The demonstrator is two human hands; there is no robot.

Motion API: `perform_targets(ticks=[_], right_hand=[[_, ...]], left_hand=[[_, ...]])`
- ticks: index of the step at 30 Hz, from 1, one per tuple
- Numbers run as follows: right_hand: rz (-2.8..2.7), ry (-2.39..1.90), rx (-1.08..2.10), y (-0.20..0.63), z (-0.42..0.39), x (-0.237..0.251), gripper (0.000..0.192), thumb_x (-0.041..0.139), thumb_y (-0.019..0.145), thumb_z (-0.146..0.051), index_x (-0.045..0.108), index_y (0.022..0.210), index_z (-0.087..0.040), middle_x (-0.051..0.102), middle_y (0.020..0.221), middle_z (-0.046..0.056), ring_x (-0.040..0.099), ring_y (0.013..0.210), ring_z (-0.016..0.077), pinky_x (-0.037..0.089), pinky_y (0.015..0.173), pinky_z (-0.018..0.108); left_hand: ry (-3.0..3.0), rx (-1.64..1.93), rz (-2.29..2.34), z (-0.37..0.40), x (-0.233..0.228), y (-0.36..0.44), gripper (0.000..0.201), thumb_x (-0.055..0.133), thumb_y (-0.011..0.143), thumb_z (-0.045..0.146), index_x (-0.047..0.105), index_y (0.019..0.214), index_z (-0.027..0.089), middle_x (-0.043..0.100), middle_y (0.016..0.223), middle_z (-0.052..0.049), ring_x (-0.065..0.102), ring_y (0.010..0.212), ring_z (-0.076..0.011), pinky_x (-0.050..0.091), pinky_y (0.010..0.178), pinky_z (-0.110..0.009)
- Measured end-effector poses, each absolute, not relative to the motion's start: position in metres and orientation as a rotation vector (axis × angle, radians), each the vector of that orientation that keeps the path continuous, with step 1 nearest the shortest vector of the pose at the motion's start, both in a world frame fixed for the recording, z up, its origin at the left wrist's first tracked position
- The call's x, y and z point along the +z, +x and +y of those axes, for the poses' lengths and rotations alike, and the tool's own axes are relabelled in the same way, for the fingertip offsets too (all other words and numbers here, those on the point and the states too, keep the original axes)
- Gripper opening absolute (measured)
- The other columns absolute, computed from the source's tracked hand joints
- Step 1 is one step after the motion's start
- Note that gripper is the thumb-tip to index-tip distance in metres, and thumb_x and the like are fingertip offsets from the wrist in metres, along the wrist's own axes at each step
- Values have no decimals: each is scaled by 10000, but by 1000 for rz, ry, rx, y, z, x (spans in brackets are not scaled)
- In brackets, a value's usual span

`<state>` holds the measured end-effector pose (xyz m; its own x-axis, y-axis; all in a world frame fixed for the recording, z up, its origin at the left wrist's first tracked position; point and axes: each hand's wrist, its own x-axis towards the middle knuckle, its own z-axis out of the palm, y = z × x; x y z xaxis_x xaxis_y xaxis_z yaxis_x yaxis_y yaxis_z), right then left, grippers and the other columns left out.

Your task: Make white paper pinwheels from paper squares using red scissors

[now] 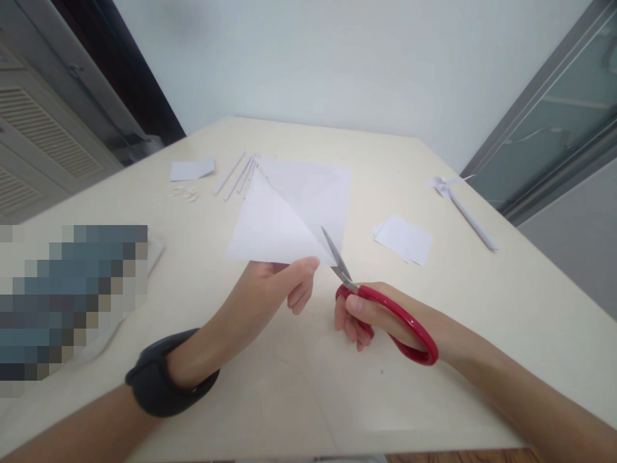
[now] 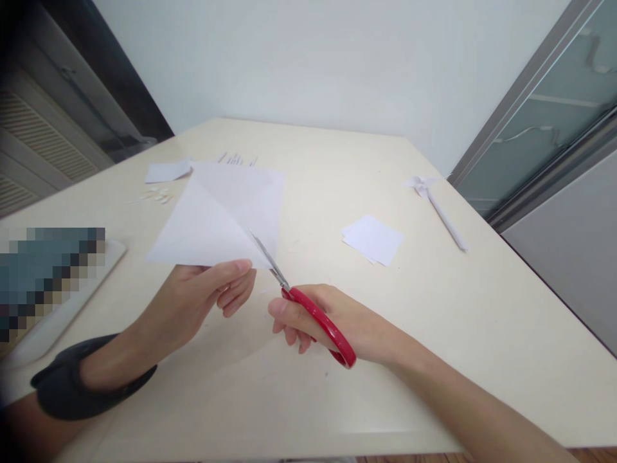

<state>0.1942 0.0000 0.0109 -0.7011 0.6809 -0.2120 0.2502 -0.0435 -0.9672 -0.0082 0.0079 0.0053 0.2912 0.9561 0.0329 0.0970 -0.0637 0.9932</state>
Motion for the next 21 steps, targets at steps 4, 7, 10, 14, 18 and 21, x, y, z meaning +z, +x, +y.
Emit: perform_targets(ticks=[4, 7, 10, 14, 18, 21], right_hand=[[-1916, -1050, 1823, 193, 2, 7, 307, 446, 909, -382, 552, 714, -171, 539, 641, -20, 558, 617, 107, 430, 636, 238], [-1911, -1076, 1827, 193, 2, 7, 295, 448, 905, -361, 550, 701, -174, 525, 618, -26, 565, 608, 110, 437, 647, 245], [-1898, -1102, 1827, 193, 2, 9, 305, 446, 900, -354, 536, 671, -175, 501, 597, -28, 563, 601, 116, 446, 650, 255], [-1878, -1115, 1836, 192, 2, 10, 315, 449, 892, -345, 525, 639, -173, 484, 581, -28, 556, 586, 116, 458, 644, 259], [-1853, -1113, 1849, 192, 2, 9, 297, 455, 885, -334, 526, 644, -176, 472, 556, -31, 541, 564, 114, 457, 614, 247], [-1840, -1110, 1848, 192, 2, 9, 301, 455, 882, -325, 511, 627, -176, 467, 562, -30, 531, 567, 112, 453, 626, 250]], left_hand=[[1461, 958, 1051, 8, 6, -8, 442, 431, 895, 233, 326, 469, 180, 394, 436, 50, 415, 457, -91, 353, 565, -275], [1470, 944, 1068, 8, 7, -7, 450, 428, 898, 239, 321, 465, 180, 399, 438, 48, 420, 463, -92, 350, 570, -277], [1480, 932, 1085, 8, 7, -7, 455, 428, 901, 246, 325, 463, 178, 401, 442, 46, 423, 470, -93, 348, 573, -275], [1490, 935, 1076, 8, 7, -8, 450, 433, 901, 249, 331, 469, 179, 396, 446, 47, 419, 469, -94, 349, 571, -275], [1483, 950, 1069, 8, 6, -8, 446, 434, 900, 245, 331, 470, 181, 394, 443, 48, 419, 464, -95, 351, 562, -275], [1477, 950, 1073, 8, 6, -7, 448, 426, 903, 243, 331, 470, 181, 393, 441, 48, 415, 460, -94, 351, 560, -275]])
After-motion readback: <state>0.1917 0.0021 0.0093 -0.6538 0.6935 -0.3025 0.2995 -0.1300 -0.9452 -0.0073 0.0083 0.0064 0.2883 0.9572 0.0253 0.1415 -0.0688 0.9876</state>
